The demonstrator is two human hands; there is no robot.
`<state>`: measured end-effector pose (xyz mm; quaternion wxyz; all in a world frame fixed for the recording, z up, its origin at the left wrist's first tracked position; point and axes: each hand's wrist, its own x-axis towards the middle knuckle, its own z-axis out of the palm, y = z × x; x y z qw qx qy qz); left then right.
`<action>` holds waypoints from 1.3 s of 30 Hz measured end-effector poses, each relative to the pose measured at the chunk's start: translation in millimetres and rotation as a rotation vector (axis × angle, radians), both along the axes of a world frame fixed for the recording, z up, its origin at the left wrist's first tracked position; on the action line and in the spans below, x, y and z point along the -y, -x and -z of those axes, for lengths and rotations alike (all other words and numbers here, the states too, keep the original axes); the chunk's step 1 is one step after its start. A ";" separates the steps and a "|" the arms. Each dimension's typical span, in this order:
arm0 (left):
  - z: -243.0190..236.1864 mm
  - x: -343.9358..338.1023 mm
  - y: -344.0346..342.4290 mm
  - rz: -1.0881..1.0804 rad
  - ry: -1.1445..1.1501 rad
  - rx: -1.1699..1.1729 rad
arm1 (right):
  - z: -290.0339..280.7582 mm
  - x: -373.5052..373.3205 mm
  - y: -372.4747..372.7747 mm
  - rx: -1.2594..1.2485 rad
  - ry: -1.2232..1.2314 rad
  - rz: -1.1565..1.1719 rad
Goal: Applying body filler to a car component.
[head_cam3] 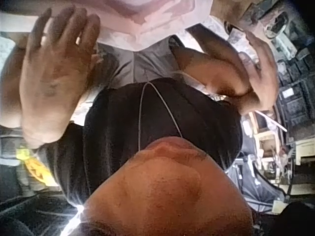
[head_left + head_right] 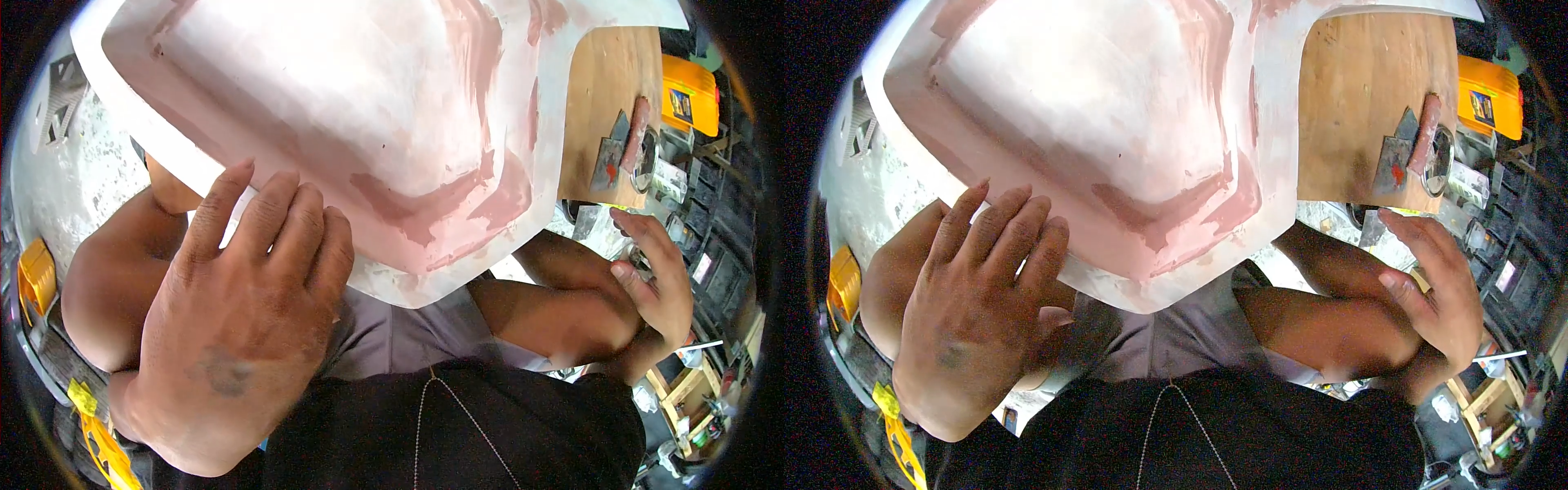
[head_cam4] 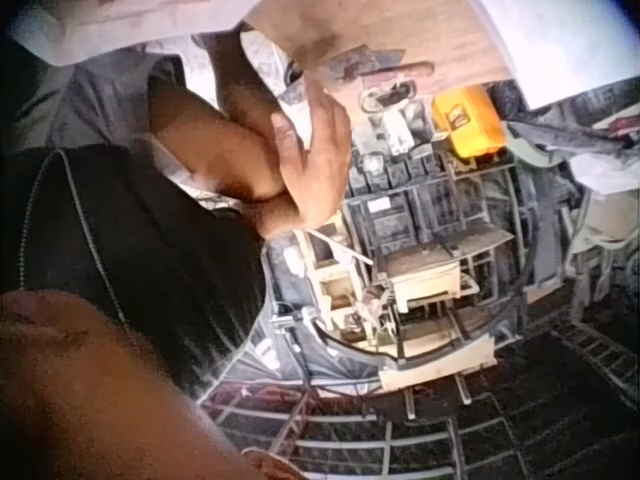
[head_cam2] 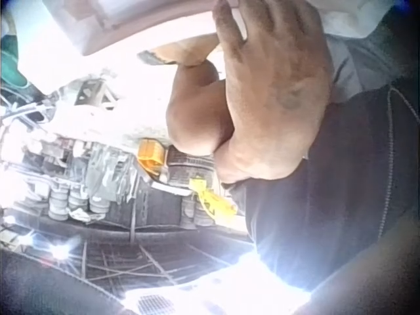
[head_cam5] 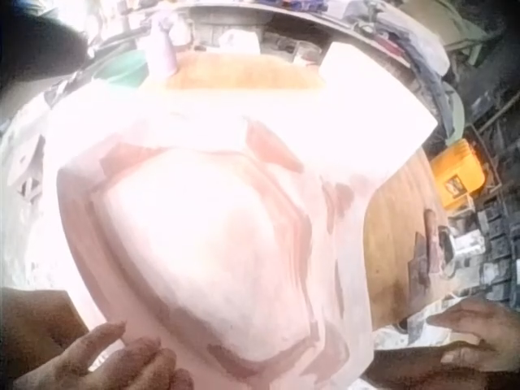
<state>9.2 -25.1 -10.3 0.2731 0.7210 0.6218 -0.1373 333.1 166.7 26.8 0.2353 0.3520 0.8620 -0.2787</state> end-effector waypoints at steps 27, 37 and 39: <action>-22.0 -0.5 -2.2 0.099 -0.104 0.034 | 10.0 4.7 -3.7 -0.146 -0.031 -0.257; -12.3 -16.1 -16.6 0.202 -0.147 0.152 | -8.4 26.4 -30.3 -0.106 -0.132 -0.223; -9.6 -20.1 -18.9 0.210 -0.119 0.146 | -4.7 20.0 -23.1 -0.095 -0.128 -0.249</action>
